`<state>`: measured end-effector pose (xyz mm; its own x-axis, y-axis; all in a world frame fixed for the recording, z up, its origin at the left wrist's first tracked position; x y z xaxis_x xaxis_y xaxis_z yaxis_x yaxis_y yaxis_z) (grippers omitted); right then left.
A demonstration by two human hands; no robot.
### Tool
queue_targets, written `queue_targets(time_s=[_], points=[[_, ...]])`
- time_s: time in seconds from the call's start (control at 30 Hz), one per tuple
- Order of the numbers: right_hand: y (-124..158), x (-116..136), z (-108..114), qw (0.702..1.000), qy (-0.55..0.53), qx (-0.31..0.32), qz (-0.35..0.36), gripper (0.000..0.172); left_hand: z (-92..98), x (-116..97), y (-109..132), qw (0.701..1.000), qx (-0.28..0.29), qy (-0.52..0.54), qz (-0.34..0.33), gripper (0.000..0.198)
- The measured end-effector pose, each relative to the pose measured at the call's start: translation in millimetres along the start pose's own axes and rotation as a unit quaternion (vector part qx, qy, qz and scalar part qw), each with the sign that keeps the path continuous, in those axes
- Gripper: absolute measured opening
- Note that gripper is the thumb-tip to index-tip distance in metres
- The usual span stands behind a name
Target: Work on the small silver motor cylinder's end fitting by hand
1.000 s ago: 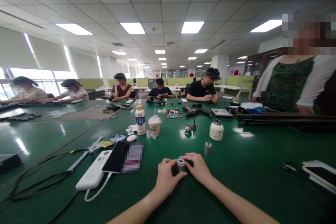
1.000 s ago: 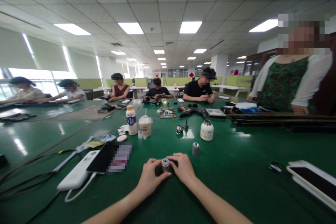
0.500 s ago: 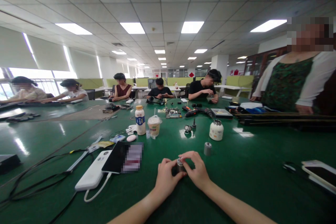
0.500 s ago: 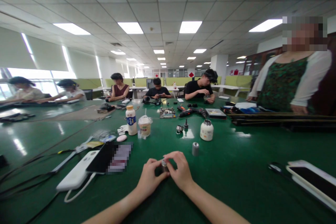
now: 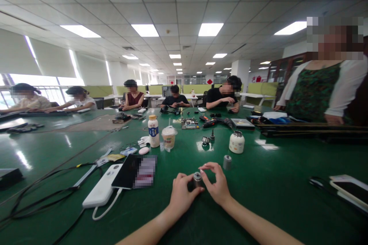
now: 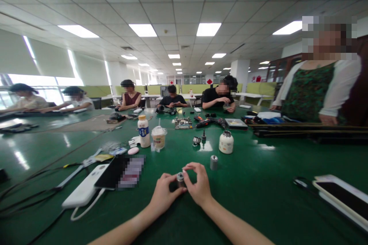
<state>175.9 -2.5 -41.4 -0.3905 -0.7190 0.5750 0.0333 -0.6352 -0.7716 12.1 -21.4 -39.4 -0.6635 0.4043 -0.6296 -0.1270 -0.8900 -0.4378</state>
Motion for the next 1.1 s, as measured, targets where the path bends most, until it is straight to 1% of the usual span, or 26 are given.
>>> queue_targets(time_s=[0.07, 0.1, 0.17, 0.23, 0.3, 0.37, 0.43, 0.57, 0.67, 0.8, 0.97, 1.03, 1.1], points=[[-0.4, 3.1, -0.9, 1.000, -0.007, 0.016, -0.001, 0.021, 0.0, 0.0, -0.2, 1.000, 0.000, -0.002, -0.001, 0.027], [-0.5, 4.7, -1.6, 1.000, -0.011, 0.022, -0.001, 0.020, 0.1, -0.2, -0.2, 1.000, 0.001, -0.003, -0.002, 0.026], [-0.7, 7.1, -2.7, 1.000, -0.016, 0.024, -0.007, 0.014, 0.4, -1.2, 0.2, 1.000, 0.005, -0.006, -0.005, 0.026], [-1.3, 7.6, -3.4, 1.000, -0.018, 0.008, -0.020, 0.009, 0.8, -2.6, 1.0, 1.000, 0.007, -0.011, -0.009, 0.030], [-2.7, 5.8, -3.0, 0.999, -0.015, -0.019, -0.040, 0.012, 1.2, -3.4, 1.6, 1.000, 0.008, -0.018, -0.008, 0.034], [-5.1, 2.0, -1.5, 0.997, -0.005, -0.045, -0.062, 0.014, 1.3, -3.4, 1.9, 1.000, 0.007, -0.026, -0.003, 0.035], [-7.5, -3.0, 0.2, 0.995, 0.007, -0.051, -0.085, 0.015, 1.3, -2.9, 1.8, 0.999, 0.008, -0.034, 0.007, 0.034], [-8.1, -12.7, 2.0, 0.993, 0.020, -0.001, -0.119, 0.011, 1.7, -2.7, 2.1, 0.999, 0.012, -0.046, 0.020, 0.037], [-5.5, -16.5, 2.1, 0.991, 0.019, 0.027, -0.127, 0.006, 2.2, -3.9, 2.4, 0.998, 0.015, -0.052, 0.021, 0.038], [-6.1, -17.0, 2.5, 0.993, 0.006, 0.026, -0.116, 0.004, 2.1, -4.7, 1.8, 0.998, 0.021, -0.054, 0.013, 0.036], [-8.6, -8.6, 2.0, 0.997, -0.021, -0.017, -0.070, 0.009, 2.6, -5.0, 1.5, 0.998, 0.020, -0.053, 0.006, 0.034], [-6.9, -3.0, 0.5, 0.998, -0.033, -0.014, -0.045, 0.008, 3.1, -5.3, 1.5, 0.998, 0.021, -0.052, 0.001, 0.033], [-4.7, 2.0, -1.1, 0.999, -0.043, 0.003, -0.023, 0.007, 3.1, -5.3, 1.4, 0.998, 0.022, -0.050, -0.001, 0.031]])
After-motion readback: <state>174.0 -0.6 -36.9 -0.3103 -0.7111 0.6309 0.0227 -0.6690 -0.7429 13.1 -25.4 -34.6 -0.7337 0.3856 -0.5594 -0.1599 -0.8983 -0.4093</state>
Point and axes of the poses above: each hand's wrist, its own y-axis away from the middle knuckle, its own z-axis out of the back of the hand, x = y × z, the point moved 1 cm from there along -y, towards the middle knuckle, and after that the axes turned 4 degrees about -y, right-handed, at the moved point
